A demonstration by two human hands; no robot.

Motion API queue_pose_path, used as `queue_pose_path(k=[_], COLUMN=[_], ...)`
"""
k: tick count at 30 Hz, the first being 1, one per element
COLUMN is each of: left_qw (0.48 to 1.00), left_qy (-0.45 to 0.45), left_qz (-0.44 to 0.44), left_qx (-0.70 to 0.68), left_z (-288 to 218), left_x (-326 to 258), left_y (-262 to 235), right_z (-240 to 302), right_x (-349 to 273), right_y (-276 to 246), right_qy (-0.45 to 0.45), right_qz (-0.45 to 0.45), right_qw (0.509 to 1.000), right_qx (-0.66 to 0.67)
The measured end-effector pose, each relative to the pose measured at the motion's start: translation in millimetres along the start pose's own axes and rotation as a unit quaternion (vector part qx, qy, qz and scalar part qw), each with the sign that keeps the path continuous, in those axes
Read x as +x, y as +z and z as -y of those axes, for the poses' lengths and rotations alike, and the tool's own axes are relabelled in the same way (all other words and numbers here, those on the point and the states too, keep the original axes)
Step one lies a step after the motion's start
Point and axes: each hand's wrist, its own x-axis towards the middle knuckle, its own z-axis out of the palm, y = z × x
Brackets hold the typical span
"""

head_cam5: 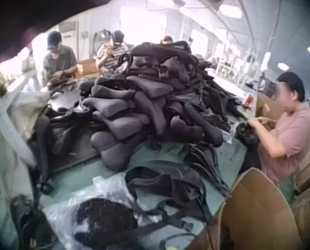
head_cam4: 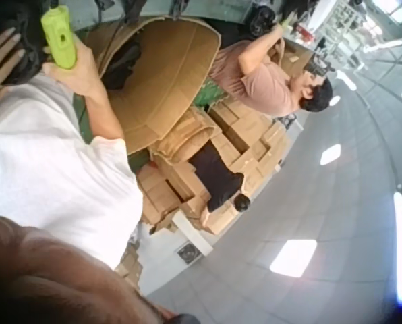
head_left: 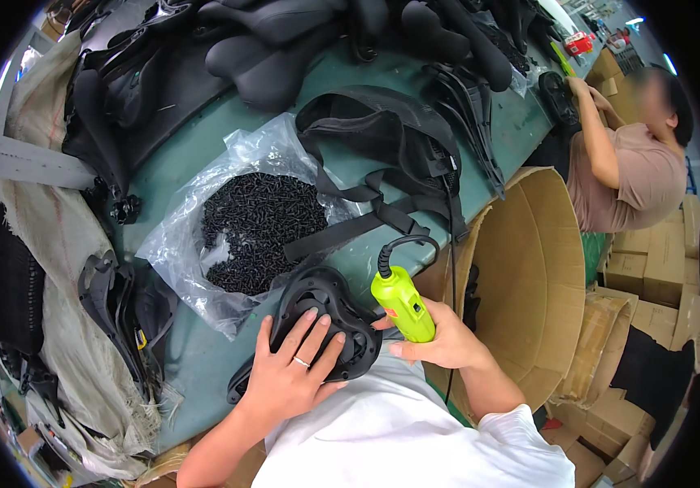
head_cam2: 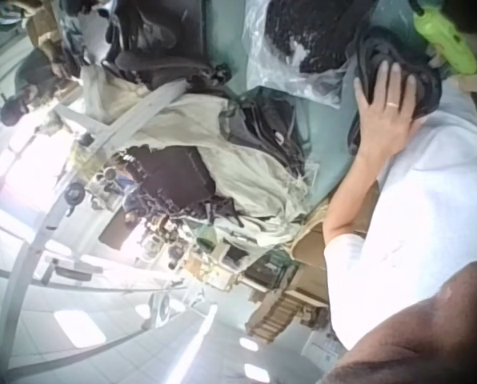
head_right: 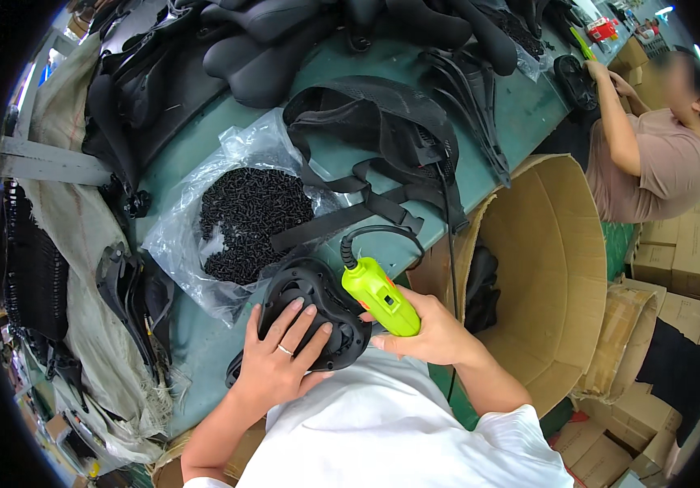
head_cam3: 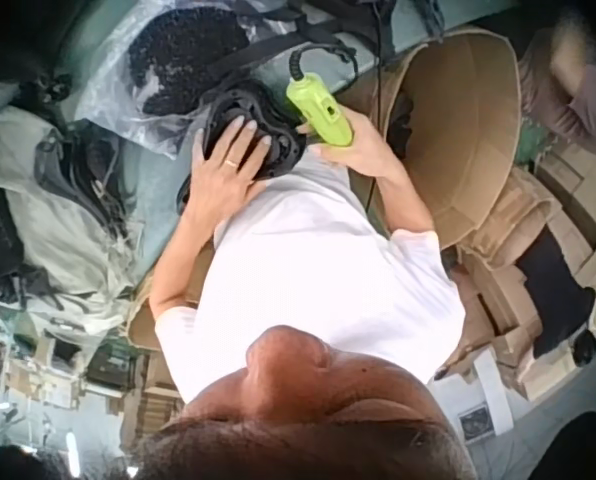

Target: The person trims bicycle saddle covers using scissors and assembles bicycle saddles by driving screws into the seat bases with an electric screwdriver.

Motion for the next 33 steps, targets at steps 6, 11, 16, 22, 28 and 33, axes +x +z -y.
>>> queue_pose_path(k=[6,11,16,22,28,33], left_qw=[0.999,0.999,0.999,0.999,0.997,0.999], left_qy=[0.001,0.013,0.014,0.012,0.024,0.023], left_qz=[-0.034,0.038,0.019,0.018,0.074,0.011], left_qx=[-0.003,-0.026,-0.024,-0.034,-0.024,0.024], left_z=[4.4,10.7,10.7,13.3,17.3,12.9], left_x=[3.9,8.8,13.4,14.6,18.2,13.9], left_y=[4.1,-5.0,-0.8,-6.1,-6.1,7.8], right_z=[5.6,9.0,13.0,8.0,20.3,29.6], right_x=[3.0,1.4,3.2,2.9,2.2,-3.3], right_y=[-5.0,-4.1,-5.2,-0.4,8.1,2.9], right_qy=[0.018,0.04,0.043,0.054,0.012,-0.12], right_qz=[0.029,0.026,0.031,-0.007,-0.07,-0.117], right_qw=[0.999,0.999,0.999,0.998,0.997,0.965], right_qx=[0.0,0.015,-0.006,0.019,-0.03,-0.201])
